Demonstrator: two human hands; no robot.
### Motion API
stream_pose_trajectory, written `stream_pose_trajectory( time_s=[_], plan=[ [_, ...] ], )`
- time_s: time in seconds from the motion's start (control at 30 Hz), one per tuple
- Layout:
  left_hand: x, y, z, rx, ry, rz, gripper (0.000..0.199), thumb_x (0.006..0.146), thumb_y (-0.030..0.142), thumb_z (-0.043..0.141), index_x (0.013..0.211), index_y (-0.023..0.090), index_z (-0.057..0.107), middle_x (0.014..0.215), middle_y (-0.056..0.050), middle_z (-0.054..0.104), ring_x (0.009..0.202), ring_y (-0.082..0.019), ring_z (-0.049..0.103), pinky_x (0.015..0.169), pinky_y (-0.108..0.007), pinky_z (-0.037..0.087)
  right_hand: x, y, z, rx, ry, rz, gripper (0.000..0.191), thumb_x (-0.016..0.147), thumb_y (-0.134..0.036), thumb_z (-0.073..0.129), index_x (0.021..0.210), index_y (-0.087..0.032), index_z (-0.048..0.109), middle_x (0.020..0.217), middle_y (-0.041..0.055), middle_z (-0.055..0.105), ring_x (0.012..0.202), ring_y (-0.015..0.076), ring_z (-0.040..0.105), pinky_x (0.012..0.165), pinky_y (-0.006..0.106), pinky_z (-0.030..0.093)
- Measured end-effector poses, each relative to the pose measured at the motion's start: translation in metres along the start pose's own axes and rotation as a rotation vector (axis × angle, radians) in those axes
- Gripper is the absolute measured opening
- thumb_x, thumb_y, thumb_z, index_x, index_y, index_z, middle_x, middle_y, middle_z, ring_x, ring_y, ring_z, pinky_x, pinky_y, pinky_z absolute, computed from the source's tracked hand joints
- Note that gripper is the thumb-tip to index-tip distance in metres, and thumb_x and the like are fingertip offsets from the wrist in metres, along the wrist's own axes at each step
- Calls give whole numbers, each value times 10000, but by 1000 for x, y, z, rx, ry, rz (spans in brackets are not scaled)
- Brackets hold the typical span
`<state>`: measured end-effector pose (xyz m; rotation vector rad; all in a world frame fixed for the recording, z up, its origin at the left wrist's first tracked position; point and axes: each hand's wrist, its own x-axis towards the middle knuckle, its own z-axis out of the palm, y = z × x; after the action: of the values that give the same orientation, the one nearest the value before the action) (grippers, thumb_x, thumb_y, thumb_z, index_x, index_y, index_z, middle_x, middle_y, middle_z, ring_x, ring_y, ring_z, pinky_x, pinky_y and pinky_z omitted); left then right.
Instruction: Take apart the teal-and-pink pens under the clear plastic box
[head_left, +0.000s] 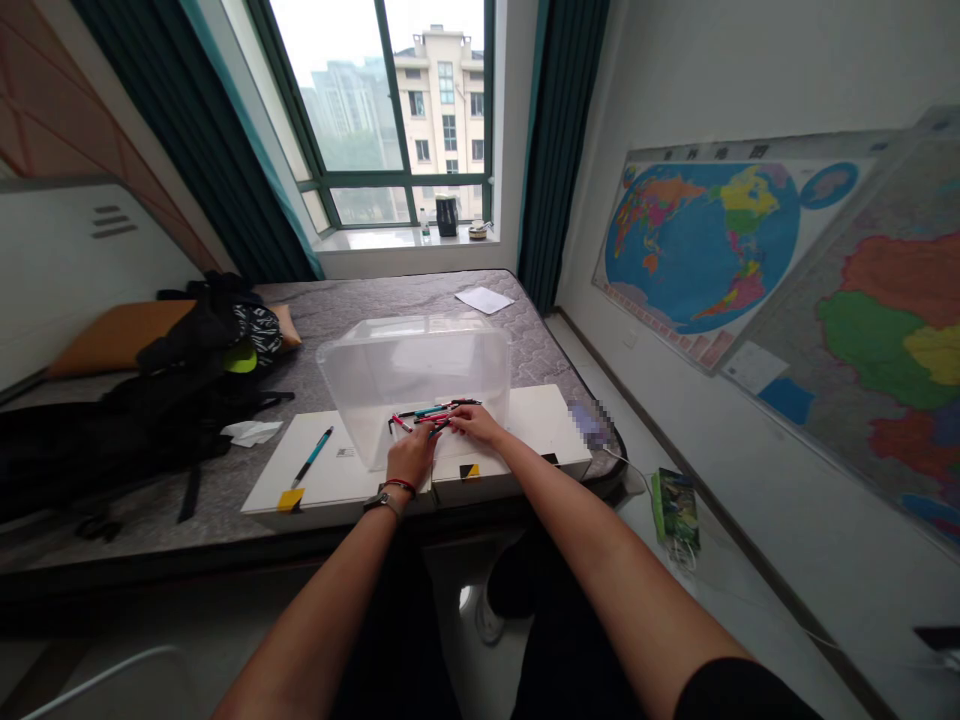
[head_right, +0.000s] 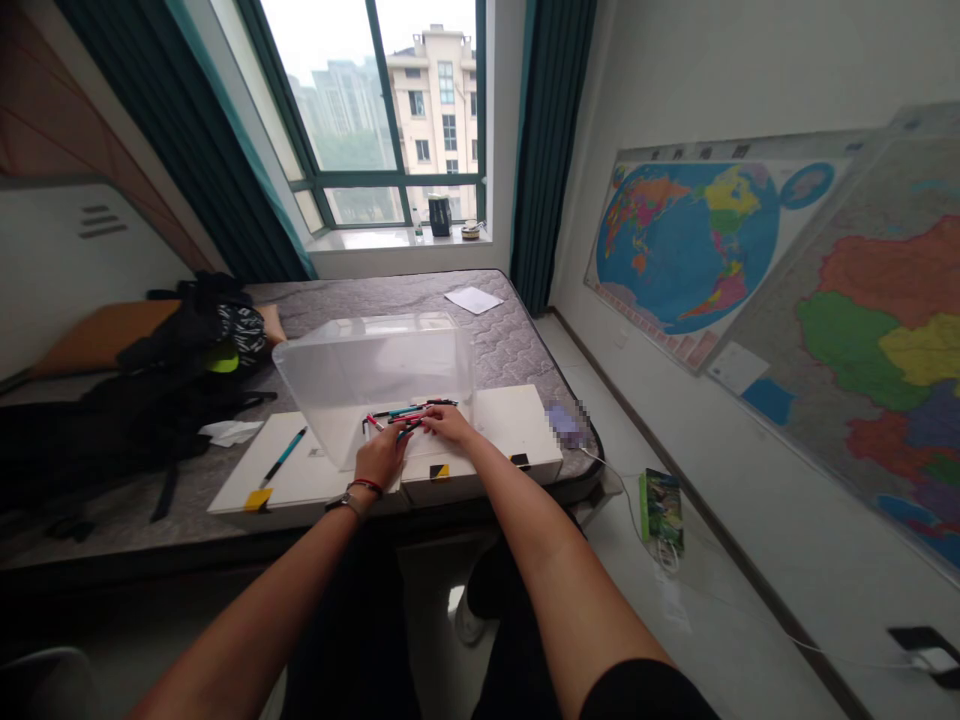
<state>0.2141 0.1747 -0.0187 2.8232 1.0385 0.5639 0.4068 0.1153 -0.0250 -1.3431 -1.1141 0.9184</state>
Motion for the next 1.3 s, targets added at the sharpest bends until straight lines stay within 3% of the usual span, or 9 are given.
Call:
stream_pose_trajectory(
  time_s=[0.17, 0.37, 0.5, 0.63, 0.8, 0.93, 1.17, 1.3],
  plan=[
    [1, 0, -2, -49, 32, 11, 439, 1016, 489, 305, 1165, 229, 626, 1116, -100, 695, 904, -224, 652, 744, -295, 436, -1, 1, 0, 36, 49, 16, 167, 799, -292, 706, 891, -154, 696, 680, 5, 661, 587, 119, 567, 590, 238, 459],
    [2, -1, -2, -82, 26, -26, 453, 1029, 450, 271, 1105, 216, 651, 1063, -97, 703, 905, -219, 647, 766, -302, 438, 1, 0, 4, 57, 170, 61, 173, 808, -299, 707, 898, -153, 687, 664, 3, 659, 549, 102, 541, 563, 227, 455],
    [2, -2, -2, -90, 36, -38, 442, 1019, 477, 306, 1169, 207, 622, 1044, -103, 710, 888, -226, 655, 746, -302, 444, 2, 0, 5, 40, 282, 83, 226, 850, -379, 658, 814, -156, 647, 605, -5, 630, 513, 102, 532, 512, 216, 434],
    [2, -2, -3, -93, 25, -39, 450, 990, 527, 378, 1226, 198, 574, 994, -103, 716, 843, -241, 661, 709, -311, 450, 2, 0, 7, -8, 312, 105, 308, 846, -420, 652, 682, -177, 560, 567, -5, 609, 481, 109, 533, 481, 223, 426],
    [2, 0, -4, -86, 30, -41, 372, 1006, 437, 375, 1215, 203, 574, 1059, -114, 709, 888, -236, 660, 740, -309, 456, 3, -2, 10, 5, 358, 165, 256, 882, -402, 603, 752, -188, 546, 605, 12, 644, 488, 123, 552, 480, 231, 435],
    [2, 0, -5, -86, 15, -55, 391, 1015, 452, 348, 1222, 201, 566, 1049, -112, 711, 880, -238, 662, 734, -309, 449, 0, -3, 8, -45, 343, 129, 328, 919, -438, 527, 700, -194, 532, 595, 7, 616, 481, 119, 516, 505, 241, 413],
    [2, -4, 0, -86, 25, -10, 410, 1025, 462, 323, 1238, 221, 576, 1052, -97, 720, 901, -225, 668, 750, -301, 438, -7, -1, 9, -438, 183, -68, 532, 885, -608, 554, 562, -186, 575, 527, -13, 539, 548, 123, 493, 579, 248, 332],
    [2, -7, 5, -77, 25, 37, 413, 1021, 481, 329, 1220, 233, 592, 1081, -84, 722, 909, -221, 671, 754, -298, 439, -5, 3, 6, -413, 107, -79, 539, 867, -622, 570, 553, -184, 583, 523, -18, 534, 537, 117, 469, 567, 242, 324]
  ],
)
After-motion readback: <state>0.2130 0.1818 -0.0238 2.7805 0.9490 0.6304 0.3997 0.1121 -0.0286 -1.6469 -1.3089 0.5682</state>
